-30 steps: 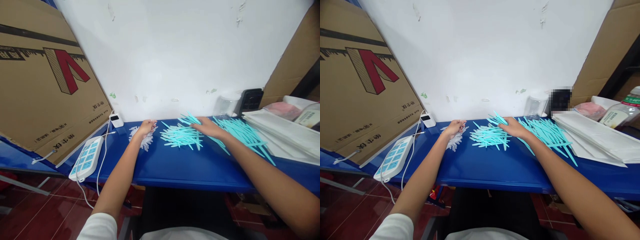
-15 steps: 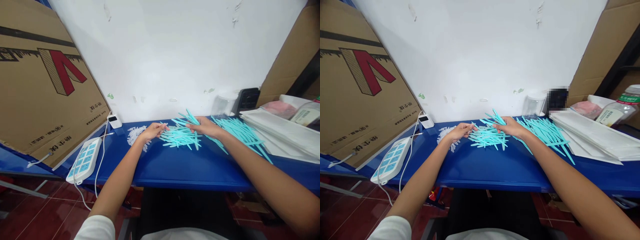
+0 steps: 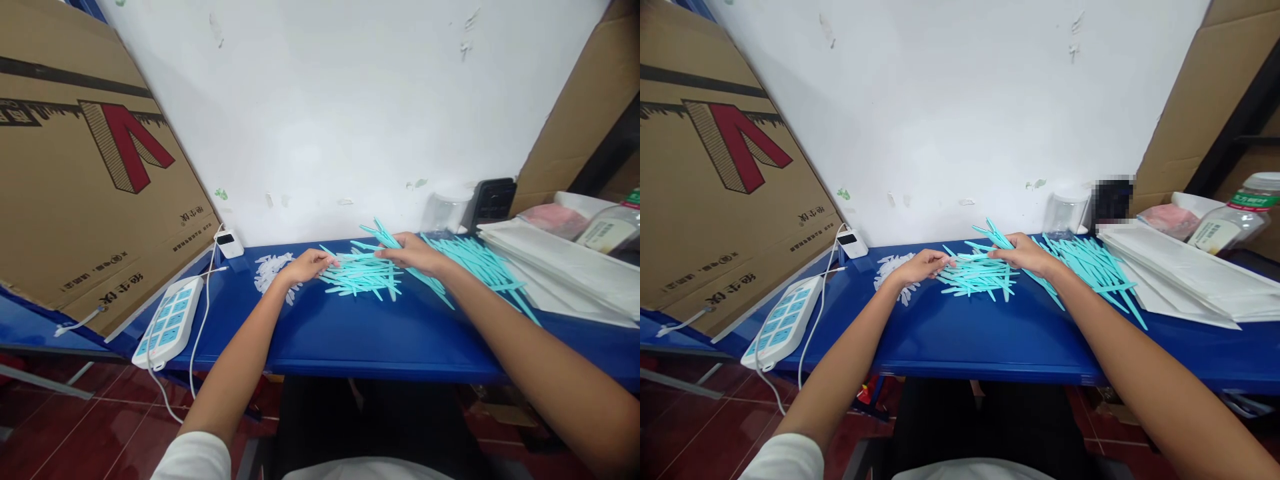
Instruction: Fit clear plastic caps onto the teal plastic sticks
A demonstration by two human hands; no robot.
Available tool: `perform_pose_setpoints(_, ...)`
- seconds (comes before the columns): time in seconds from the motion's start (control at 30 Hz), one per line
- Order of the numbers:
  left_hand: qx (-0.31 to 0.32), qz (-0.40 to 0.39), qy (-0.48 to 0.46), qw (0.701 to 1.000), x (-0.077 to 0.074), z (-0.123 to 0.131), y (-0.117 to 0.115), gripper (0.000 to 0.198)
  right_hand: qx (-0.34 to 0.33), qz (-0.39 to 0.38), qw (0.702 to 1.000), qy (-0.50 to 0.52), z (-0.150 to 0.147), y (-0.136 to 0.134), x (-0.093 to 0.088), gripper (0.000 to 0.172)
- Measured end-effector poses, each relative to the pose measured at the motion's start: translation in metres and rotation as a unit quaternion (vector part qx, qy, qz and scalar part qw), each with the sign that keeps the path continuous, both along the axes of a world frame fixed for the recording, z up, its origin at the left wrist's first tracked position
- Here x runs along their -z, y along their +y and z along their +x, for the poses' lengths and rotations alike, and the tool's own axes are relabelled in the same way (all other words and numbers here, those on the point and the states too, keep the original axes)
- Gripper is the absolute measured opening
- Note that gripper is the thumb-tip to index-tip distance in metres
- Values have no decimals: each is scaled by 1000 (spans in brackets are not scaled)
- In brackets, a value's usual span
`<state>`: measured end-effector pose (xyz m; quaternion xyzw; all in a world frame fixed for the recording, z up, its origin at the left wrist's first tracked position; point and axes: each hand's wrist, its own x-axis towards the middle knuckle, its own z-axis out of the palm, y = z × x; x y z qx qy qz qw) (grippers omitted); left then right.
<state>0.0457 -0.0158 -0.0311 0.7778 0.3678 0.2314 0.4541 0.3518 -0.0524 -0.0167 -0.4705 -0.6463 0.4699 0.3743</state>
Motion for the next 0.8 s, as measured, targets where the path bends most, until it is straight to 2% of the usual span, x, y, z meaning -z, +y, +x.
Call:
perform_pose_setpoints(0.27, 19, 52, 31, 998, 2, 3, 1, 57, -26, -5, 999, -29, 0, -1, 0, 46)
perform_pose_setpoints(0.5, 23, 105, 20, 994, 0, 25, -16, 52, -49, 3, 999, -19, -7, -4, 2, 49)
perform_pose_setpoints(0.63, -37, 103, -40, 993, 5, 34, -16, 53, -22, 8, 1000, -16, -7, -4, 0, 52)
perform_pose_setpoints(0.8, -122, 66, -46, 989, 16, 26, -3, 45, 62, 95, 985, -132, 0, 5, 5, 51)
